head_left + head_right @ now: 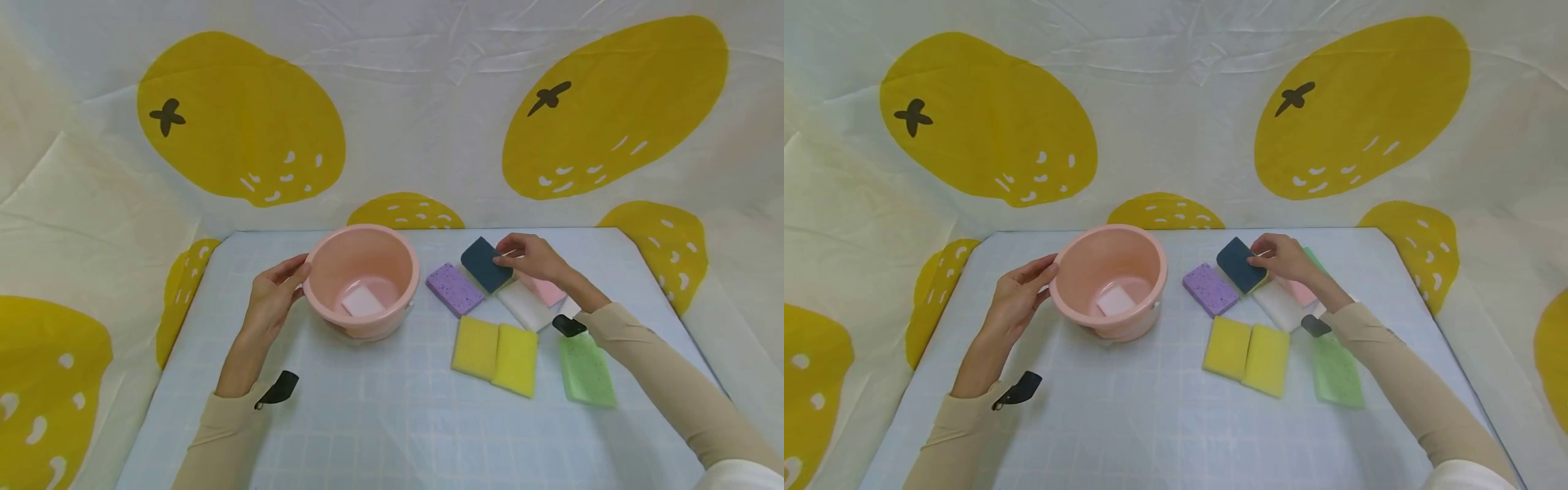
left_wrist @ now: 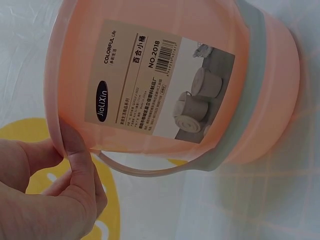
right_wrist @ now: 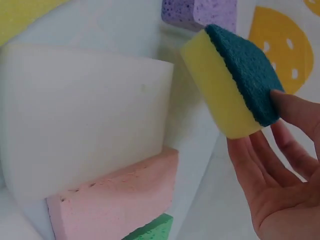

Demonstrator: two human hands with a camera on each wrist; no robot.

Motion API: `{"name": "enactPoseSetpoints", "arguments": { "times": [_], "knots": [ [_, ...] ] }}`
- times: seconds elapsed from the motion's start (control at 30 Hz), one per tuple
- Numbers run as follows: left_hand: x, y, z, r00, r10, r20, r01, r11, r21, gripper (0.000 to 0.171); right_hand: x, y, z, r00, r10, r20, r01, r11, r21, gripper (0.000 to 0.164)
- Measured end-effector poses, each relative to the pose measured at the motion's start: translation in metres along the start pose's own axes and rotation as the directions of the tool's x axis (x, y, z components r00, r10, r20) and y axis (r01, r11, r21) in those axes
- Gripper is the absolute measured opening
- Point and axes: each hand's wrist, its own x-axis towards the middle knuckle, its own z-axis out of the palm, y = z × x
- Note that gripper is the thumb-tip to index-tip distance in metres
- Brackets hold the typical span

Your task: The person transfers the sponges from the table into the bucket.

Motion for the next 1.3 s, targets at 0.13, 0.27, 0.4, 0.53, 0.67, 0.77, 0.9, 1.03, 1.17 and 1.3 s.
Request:
{"name": "enactPoseSetpoints", "arguments": {
  "times": [0.13,0.27,0.4,0.53,0.67,0.77,0.9,1.03,1.17,1.3],
  "knots": [
    [0.0,0.0,0.0,1.0,-0.006,0.001,0.006,1.0,0.006,0.05,-0.001,-0.006,-0.004,0.999,0.039,-0.009,-0.039,0.998,0.042,0.031],
    [0.001,0.0,0.0,1.0,-0.011,0.0,0.011,1.0,0.01,0.05,-0.002,-0.012,-0.008,0.999,0.052,-0.003,-0.051,0.995,0.09,0.035],
    [0.0,0.0,0.0,1.0,-0.002,0.005,0.002,1.0,0.004,0.05,-0.003,-0.018,-0.012,0.999,0.049,0.007,-0.05,0.99,0.13,0.035],
    [0.0,0.0,-0.001,1.0,0.011,0.007,-0.011,1.0,0.005,0.049,-0.005,-0.027,-0.017,0.999,0.037,0.012,-0.038,0.989,0.145,0.034],
    [0.0,0.0,-0.001,1.0,0.013,0.006,-0.013,1.0,0.001,0.048,-0.004,-0.038,-0.021,1.0,0.023,0.019,-0.026,0.986,0.166,0.033],
    [-0.001,0.0,-0.001,1.0,0.01,0.007,-0.01,1.0,-0.002,0.048,-0.004,-0.047,-0.024,1.0,0.016,0.023,-0.02,0.984,0.178,0.032],
    [-0.001,0.0,-0.001,1.0,0.018,0.013,-0.017,1.0,-0.019,0.049,-0.002,-0.059,-0.028,0.999,0.02,0.025,-0.025,0.982,0.187,0.032],
    [-0.001,0.001,-0.001,0.999,0.033,0.024,-0.033,0.999,-0.031,0.049,0.001,-0.07,-0.032,0.999,0.032,0.023,-0.036,0.98,0.195,0.032],
    [-0.001,0.001,-0.002,0.999,0.04,0.03,-0.039,0.999,-0.033,0.049,0.004,-0.082,-0.036,0.999,0.036,0.022,-0.04,0.978,0.202,0.031],
    [-0.001,0.001,-0.002,0.998,0.053,0.039,-0.05,0.997,-0.056,0.049,0.007,-0.093,-0.039,0.999,0.026,0.024,-0.03,0.981,0.192,0.03]
  ]
}}
